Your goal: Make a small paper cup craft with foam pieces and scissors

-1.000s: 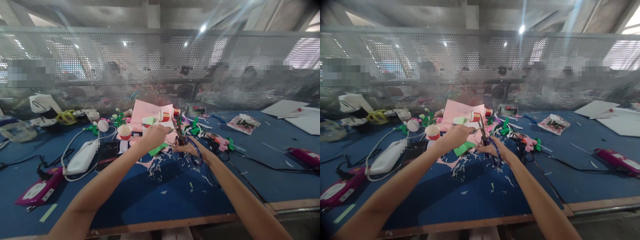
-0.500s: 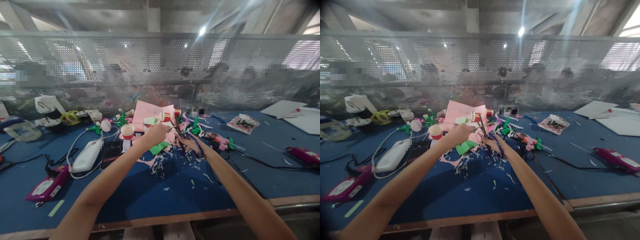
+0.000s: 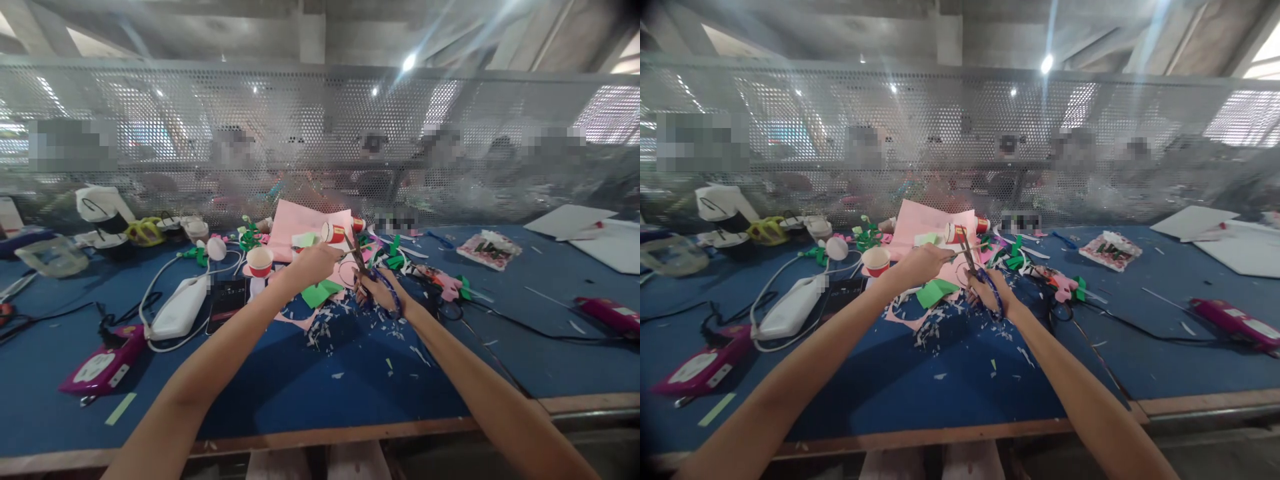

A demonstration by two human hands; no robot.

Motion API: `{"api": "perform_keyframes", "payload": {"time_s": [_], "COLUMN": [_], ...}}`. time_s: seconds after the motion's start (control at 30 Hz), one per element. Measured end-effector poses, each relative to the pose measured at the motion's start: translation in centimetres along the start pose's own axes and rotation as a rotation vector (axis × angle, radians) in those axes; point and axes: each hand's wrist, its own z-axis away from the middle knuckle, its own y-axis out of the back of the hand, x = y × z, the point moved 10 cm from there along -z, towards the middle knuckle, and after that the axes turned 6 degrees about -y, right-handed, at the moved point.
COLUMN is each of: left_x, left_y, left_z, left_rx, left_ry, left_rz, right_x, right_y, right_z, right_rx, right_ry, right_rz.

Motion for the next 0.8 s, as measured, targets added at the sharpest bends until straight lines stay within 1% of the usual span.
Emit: {"api": "perform_keyframes", "payload": {"time_s": [0.17, 0.27, 0.4, 0.6, 0.7, 0.8], "left_x": [0.1, 0.2, 0.1, 1.3, 1.4, 1.0], "left_y": [0.4, 0.6, 0.9, 0.8, 0.6, 0.6], "left_z": [0.3, 0.4, 0.7, 0.8, 0.7, 0.6], "left_rx": [-0.020, -0.015, -0.016, -0.026, -0.024, -0.026], "left_ry": [-0.027, -0.037, -0.025, -0.128, -0.124, -0.094], "left_rz": [0.034, 0.047, 0.032, 0.086, 0.098, 0.098], "right_x": [-0.9, -1.0, -0.6, -0.5, -0.3, -0.1], "right_y": [-0.1, 0.0, -0.1, -0.3, -0.2, -0.1], "right_z": [0.8, 1.1, 1.1, 1.1, 1.0, 0.9], "right_rx": [0.052, 0.059, 0.020, -0.064, -0.067, -0.044], "right_ry": [-0.004, 0.010, 0.011, 0.000, 0.000, 0.015], "right_rz": [0.043, 0.050, 0.031, -0.024, -0.029, -0.012]}}
